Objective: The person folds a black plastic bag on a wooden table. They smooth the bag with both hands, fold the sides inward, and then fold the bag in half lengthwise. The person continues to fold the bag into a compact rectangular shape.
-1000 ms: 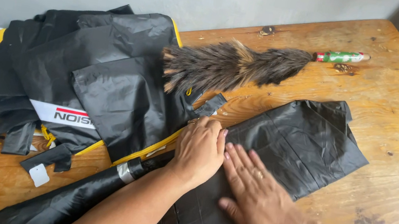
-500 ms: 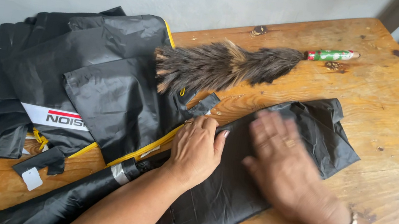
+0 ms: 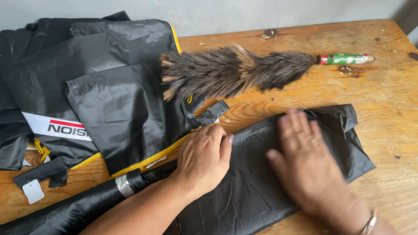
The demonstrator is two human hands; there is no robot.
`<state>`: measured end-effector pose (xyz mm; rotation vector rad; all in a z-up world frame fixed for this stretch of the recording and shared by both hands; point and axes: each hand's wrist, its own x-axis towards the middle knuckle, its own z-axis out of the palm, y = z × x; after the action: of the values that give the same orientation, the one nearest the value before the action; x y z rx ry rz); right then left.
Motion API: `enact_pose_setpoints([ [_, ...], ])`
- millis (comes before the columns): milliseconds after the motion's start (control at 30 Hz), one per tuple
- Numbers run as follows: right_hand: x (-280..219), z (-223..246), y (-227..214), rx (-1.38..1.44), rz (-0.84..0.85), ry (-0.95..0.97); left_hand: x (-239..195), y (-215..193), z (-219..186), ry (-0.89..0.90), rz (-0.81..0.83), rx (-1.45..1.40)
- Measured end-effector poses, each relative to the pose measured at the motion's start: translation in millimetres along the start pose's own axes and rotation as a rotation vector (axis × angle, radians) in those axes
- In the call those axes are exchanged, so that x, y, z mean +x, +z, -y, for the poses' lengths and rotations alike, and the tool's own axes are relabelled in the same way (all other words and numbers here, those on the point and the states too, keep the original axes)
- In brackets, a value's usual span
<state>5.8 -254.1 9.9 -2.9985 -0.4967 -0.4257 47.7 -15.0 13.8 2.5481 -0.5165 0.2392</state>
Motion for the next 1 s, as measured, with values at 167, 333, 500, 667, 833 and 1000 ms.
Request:
enact_pose_setpoints([
  [167, -13, 89, -34, 0.222, 0.003, -0.328, 7, -10, -1, -0.123, 0.044, -0.173],
  [333, 6, 52, -7, 0.116, 0.092, -0.299, 5, 4, 10, -0.063, -0.007, -0.068],
  [500, 10, -17, 3, -0.025, 0.125, 0.031, 4, 13, 18, -0.025, -0.061, -0.077],
  [667, 6, 11, -19, -0.250, -0.017, 0.061, 4, 9, 12, -0.024, -0.060, -0.079],
  [833, -19, 84, -30, 0.081, -0.037, -0.308, 4, 3, 10, -0.034, -0.029, -0.080],
  [1000, -11, 31, -7, 0.000, 0.031, -0.203, 4, 9, 11, 0.021, -0.091, -0.049],
])
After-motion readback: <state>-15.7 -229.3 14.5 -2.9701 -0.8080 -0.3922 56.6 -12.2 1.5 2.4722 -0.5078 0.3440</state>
